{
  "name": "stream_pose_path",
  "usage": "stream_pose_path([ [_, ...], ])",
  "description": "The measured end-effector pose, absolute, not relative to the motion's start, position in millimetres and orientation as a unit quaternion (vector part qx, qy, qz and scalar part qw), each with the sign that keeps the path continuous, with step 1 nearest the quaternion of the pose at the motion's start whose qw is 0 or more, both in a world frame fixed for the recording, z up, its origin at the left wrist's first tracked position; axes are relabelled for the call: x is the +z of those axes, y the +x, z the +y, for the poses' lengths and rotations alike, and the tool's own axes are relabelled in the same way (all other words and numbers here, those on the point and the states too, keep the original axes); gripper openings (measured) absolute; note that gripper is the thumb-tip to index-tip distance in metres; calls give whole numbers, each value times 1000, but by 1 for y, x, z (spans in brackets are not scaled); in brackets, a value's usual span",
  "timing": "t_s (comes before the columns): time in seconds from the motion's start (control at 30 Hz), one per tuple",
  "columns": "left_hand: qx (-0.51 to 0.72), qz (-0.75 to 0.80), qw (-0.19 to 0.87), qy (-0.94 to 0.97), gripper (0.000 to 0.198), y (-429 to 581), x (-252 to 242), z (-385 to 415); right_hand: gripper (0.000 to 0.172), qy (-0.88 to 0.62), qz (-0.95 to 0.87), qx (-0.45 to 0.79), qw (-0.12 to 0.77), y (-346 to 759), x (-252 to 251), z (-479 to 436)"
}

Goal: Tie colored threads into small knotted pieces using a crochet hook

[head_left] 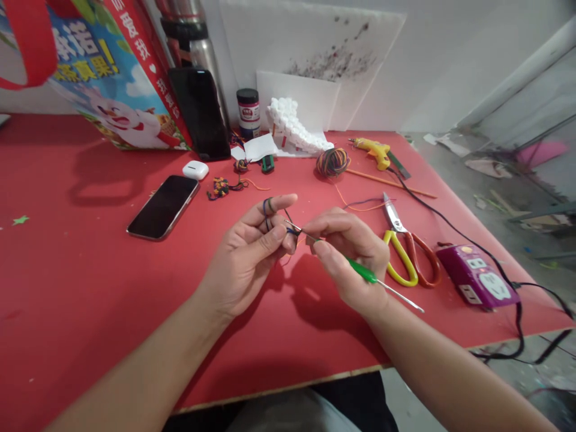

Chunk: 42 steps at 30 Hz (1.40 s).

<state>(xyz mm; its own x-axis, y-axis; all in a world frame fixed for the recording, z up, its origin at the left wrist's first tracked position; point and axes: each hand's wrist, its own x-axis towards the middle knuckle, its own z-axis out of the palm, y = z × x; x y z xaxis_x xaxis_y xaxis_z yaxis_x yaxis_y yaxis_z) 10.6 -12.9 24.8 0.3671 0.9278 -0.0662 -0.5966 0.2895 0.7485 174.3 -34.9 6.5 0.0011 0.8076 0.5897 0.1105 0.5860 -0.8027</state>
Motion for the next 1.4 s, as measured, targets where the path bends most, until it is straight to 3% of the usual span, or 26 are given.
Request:
stream_pose_path([
  [0.33,515,261,752,318,40,8,29,-14,19,-355,-726,150,570,184,16,-37],
  [0.6,525,267,732,343,51,7,31,-13,22,-332,-741,147,565,189,25,-33],
  [0.87,520,254,745,333,44,5,33,-12,12,-349,-575,393,627,189,11,-33],
  [0.97,517,257,743,340,42,5,33,-12,12,-356,-553,428,620,192,11,-33],
  [1.4,538,322,604,491,32,4,26,-12,12,-364,-687,232,584,194,22,-35],
])
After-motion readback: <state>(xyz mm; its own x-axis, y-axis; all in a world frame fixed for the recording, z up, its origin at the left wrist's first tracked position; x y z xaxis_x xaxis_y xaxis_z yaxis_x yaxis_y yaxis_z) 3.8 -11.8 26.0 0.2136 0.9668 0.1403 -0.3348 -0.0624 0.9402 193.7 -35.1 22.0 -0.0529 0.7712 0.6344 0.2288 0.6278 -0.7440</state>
